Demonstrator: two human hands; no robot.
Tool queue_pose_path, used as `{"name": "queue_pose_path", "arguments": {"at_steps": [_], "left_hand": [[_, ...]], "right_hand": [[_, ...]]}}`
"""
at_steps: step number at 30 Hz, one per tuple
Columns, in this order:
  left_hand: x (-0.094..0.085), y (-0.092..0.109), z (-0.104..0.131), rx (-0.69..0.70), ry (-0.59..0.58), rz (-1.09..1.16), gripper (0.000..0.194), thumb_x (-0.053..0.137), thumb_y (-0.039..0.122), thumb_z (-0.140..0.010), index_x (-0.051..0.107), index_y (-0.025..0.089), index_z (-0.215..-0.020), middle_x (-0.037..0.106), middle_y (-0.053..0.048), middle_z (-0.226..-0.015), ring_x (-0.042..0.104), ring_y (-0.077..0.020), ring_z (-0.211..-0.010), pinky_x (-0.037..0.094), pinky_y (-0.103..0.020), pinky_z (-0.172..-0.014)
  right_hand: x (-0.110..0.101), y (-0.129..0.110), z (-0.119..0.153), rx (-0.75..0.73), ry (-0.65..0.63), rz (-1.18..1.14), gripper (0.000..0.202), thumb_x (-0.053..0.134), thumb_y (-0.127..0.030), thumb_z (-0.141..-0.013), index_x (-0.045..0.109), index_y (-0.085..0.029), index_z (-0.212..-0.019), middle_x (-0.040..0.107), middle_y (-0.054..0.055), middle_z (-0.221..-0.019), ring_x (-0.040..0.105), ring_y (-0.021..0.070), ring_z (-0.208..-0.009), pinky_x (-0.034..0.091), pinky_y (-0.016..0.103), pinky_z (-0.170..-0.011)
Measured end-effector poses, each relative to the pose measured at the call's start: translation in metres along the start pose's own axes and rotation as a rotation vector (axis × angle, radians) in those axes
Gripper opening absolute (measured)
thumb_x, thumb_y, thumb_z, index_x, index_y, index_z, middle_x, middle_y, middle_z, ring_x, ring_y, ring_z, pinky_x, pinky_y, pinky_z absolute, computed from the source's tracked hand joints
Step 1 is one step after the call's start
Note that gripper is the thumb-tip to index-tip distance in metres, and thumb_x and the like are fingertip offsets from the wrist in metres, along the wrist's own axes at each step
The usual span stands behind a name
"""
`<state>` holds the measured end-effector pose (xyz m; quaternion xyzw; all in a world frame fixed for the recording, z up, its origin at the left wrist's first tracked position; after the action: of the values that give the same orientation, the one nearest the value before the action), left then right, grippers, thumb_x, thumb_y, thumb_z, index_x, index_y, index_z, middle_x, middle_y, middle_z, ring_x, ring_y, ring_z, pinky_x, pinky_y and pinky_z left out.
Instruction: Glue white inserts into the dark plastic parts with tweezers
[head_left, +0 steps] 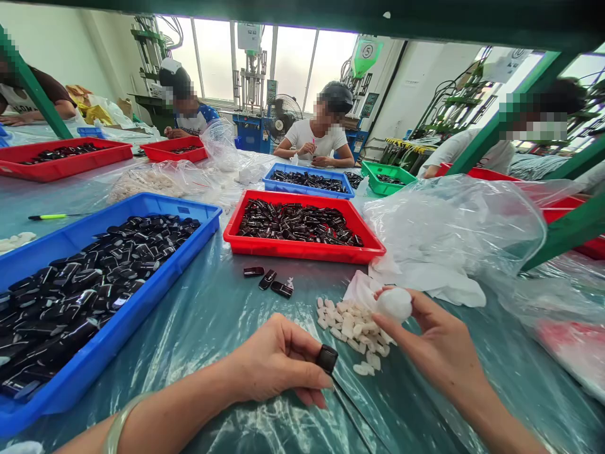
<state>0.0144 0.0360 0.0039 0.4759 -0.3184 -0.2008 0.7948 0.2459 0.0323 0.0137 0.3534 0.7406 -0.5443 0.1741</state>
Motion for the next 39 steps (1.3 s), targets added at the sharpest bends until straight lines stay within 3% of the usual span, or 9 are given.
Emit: {"name": "queue_pose_path", "arguments": {"at_steps": [10,18,24,31,34,39], "left_hand": [[-0.002,-0.002,-0.001,0.093,0.059,0.066,0.02,0.075,0.018,-0.053,0.069,0.009,-0.07,0.061,-0.001,-0.056,0.053,-0.0077,-0.051,0.043,-0.021,-0.055],[-0.003,-0.001,-0.001,0.087,0.093,0.017,0.022,0.074,0.017,-0.053,0.071,0.009,-0.073,0.062,-0.002,-0.059,0.051,-0.007,-0.053,0.04,-0.02,-0.055],[-0.003,0.001,-0.001,0.053,0.117,0.018,0.029,0.077,0.03,-0.053,0.069,0.008,-0.07,0.062,-0.003,-0.057,0.056,-0.009,-0.053,0.044,-0.021,-0.056],[-0.003,0.002,-0.002,0.038,0.12,0.007,0.036,0.078,0.036,-0.052,0.069,0.008,-0.073,0.064,-0.005,-0.062,0.061,-0.0127,-0.057,0.047,-0.022,-0.056],[-0.004,0.001,-0.002,0.029,0.131,0.014,0.038,0.078,0.036,-0.052,0.069,0.008,-0.076,0.065,-0.006,-0.066,0.063,-0.014,-0.059,0.048,-0.022,-0.056],[-0.004,0.001,-0.003,0.017,0.132,0.028,0.037,0.078,0.034,-0.052,0.068,0.008,-0.077,0.066,-0.006,-0.066,0.063,-0.0138,-0.058,0.049,-0.021,-0.055]], "right_hand": [[-0.017,0.024,-0.025,0.262,-0.045,-0.094,0.027,0.066,-0.036,-0.06,0.064,-0.013,-0.074,0.07,0.009,-0.069,0.065,0.0237,-0.061,0.05,0.031,-0.053],[-0.029,0.038,-0.024,0.296,-0.098,0.01,0.017,0.064,-0.029,-0.064,0.063,-0.014,-0.071,0.066,0.006,-0.064,0.061,0.0219,-0.06,0.045,0.029,-0.05],[-0.039,0.041,-0.025,0.302,-0.116,0.105,0.021,0.067,-0.032,-0.06,0.065,-0.015,-0.072,0.066,0.006,-0.064,0.061,0.0233,-0.059,0.043,0.03,-0.048],[-0.052,0.044,-0.024,0.23,-0.149,0.167,0.016,0.068,-0.03,-0.06,0.061,-0.017,-0.055,0.06,0.002,-0.05,0.055,0.0173,-0.047,0.041,0.027,-0.043],[-0.054,0.05,-0.023,0.218,-0.12,0.169,0.016,0.07,-0.031,-0.061,0.066,-0.017,-0.068,0.062,0.002,-0.052,0.055,0.0162,-0.044,0.04,0.026,-0.04],[-0.066,0.054,-0.024,0.245,-0.036,0.143,0.041,0.071,-0.031,-0.065,0.061,-0.018,-0.103,0.071,0.01,-0.078,0.062,0.0175,-0.051,0.046,0.027,-0.044]]}}
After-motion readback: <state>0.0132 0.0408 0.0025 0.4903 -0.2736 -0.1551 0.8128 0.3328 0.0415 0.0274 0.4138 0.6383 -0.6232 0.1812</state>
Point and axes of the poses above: each hand's wrist, its own z-axis away from the middle knuckle, its own x-axis out of the palm, y = z × x, the point moved 1 cm from there along -z, towards the middle knuckle
